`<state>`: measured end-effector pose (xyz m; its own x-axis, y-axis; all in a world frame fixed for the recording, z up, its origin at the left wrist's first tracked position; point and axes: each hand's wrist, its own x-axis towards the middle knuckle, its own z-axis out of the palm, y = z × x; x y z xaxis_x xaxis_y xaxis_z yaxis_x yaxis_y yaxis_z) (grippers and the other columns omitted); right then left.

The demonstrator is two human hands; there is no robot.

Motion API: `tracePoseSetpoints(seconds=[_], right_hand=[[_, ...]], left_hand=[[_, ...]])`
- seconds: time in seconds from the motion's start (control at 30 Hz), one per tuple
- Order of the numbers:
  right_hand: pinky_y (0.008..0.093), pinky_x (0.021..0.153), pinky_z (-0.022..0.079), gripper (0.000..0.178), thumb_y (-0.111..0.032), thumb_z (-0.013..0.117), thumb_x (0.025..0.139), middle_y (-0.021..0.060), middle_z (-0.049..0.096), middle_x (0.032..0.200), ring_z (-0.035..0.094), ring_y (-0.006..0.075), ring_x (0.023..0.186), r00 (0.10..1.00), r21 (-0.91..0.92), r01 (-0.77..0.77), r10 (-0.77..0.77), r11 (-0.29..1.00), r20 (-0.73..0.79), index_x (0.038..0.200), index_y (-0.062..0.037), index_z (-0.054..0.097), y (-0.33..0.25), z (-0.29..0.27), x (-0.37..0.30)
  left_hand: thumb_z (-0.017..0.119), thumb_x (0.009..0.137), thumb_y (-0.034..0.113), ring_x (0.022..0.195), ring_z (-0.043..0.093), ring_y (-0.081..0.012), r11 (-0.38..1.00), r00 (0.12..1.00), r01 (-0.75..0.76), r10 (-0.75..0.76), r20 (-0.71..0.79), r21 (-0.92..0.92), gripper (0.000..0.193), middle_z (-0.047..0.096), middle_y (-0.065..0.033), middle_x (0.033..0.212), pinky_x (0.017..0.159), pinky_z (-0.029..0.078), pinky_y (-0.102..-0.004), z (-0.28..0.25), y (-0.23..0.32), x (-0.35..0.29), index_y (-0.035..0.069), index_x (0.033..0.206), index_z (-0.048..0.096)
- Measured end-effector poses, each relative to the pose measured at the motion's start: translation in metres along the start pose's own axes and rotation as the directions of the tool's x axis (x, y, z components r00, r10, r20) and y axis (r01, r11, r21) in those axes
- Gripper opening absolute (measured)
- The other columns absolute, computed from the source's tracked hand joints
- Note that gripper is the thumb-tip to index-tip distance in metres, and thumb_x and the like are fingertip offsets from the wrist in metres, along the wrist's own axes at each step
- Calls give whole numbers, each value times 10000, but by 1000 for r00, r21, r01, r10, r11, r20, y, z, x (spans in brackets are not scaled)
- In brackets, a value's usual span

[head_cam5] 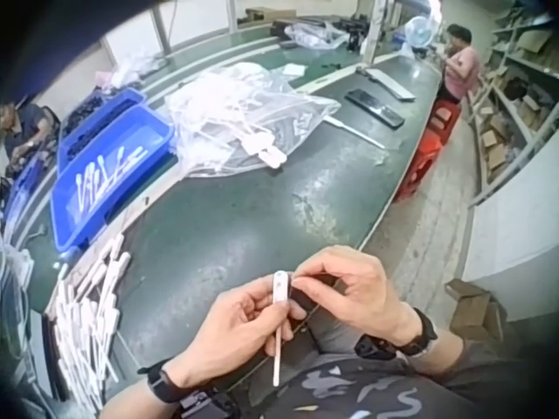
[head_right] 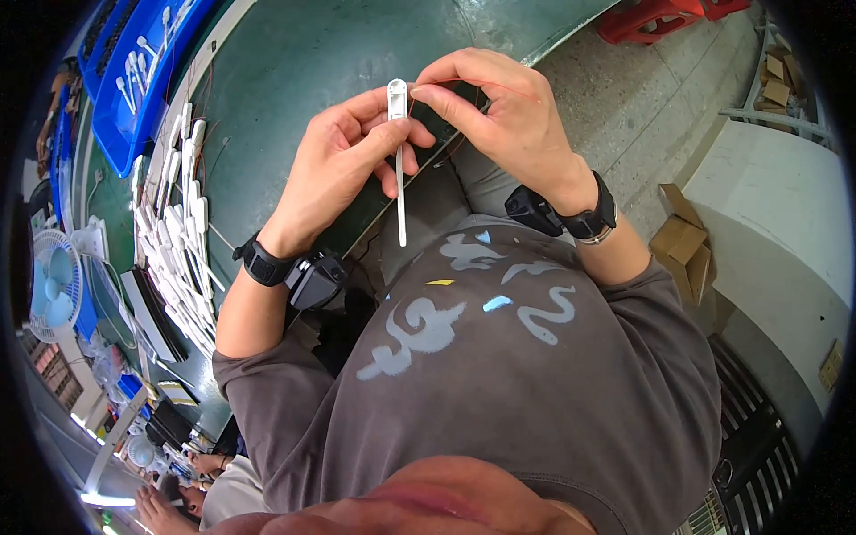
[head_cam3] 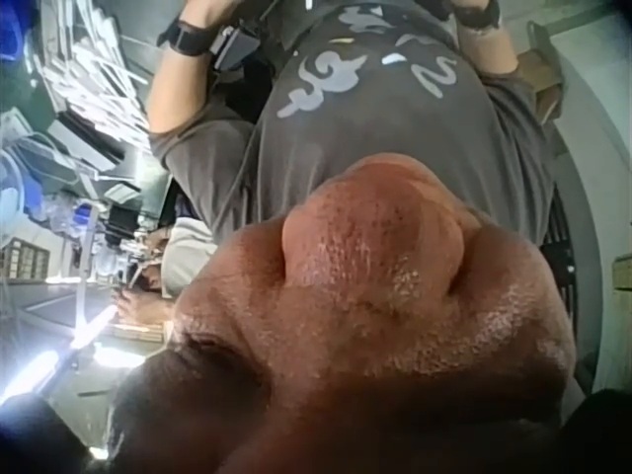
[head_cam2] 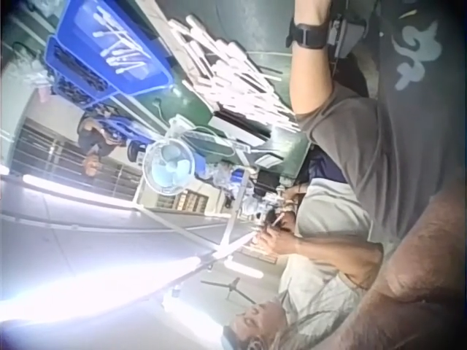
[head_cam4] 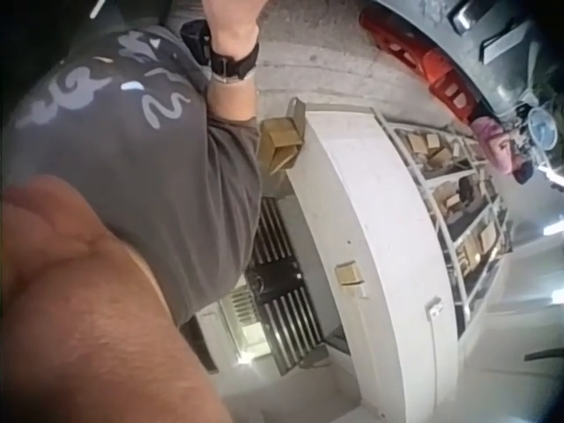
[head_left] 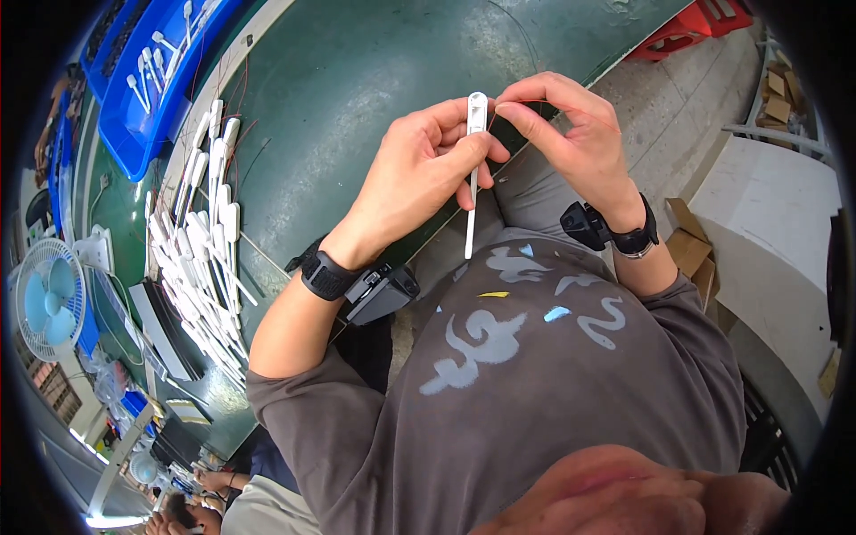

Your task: The person assembles antenna components by hand, inserting wires into white plastic housings and pressing the parts together. They pick up each housing and wire from the table, join them, and then place the completed units onto a growing pile of finished antennas.

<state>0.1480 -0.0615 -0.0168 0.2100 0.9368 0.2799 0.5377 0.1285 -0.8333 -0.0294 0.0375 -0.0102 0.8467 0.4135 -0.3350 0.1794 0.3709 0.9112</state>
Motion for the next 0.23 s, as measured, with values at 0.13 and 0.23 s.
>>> tracePoseSetpoints(seconds=[0.13, 0.23], right_hand=[[264, 756, 490, 80, -35, 670, 889, 60, 679, 913, 626, 154, 838, 1000, 9, -17, 17, 1000, 13, 954, 12, 672, 0, 1, -1], [265, 758, 490, 82, -35, 669, 891, 60, 679, 916, 626, 157, 837, 1000, 13, -16, 16, 1000, 14, 959, 10, 672, 0, 0, -1]], left_hand=[[530, 970, 129, 729, 610, -71, 999, 1000, -5, 5, -4, 43, 330, 674, -53, 941, 555, 515, -221, 0, 0, -1, -9, 1268, 557], [517, 969, 135, 730, 609, -78, 996, 1000, -27, 27, -2, 91, 342, 681, -49, 957, 638, 529, -228, 0, 0, 0, 18, 1290, 551]])
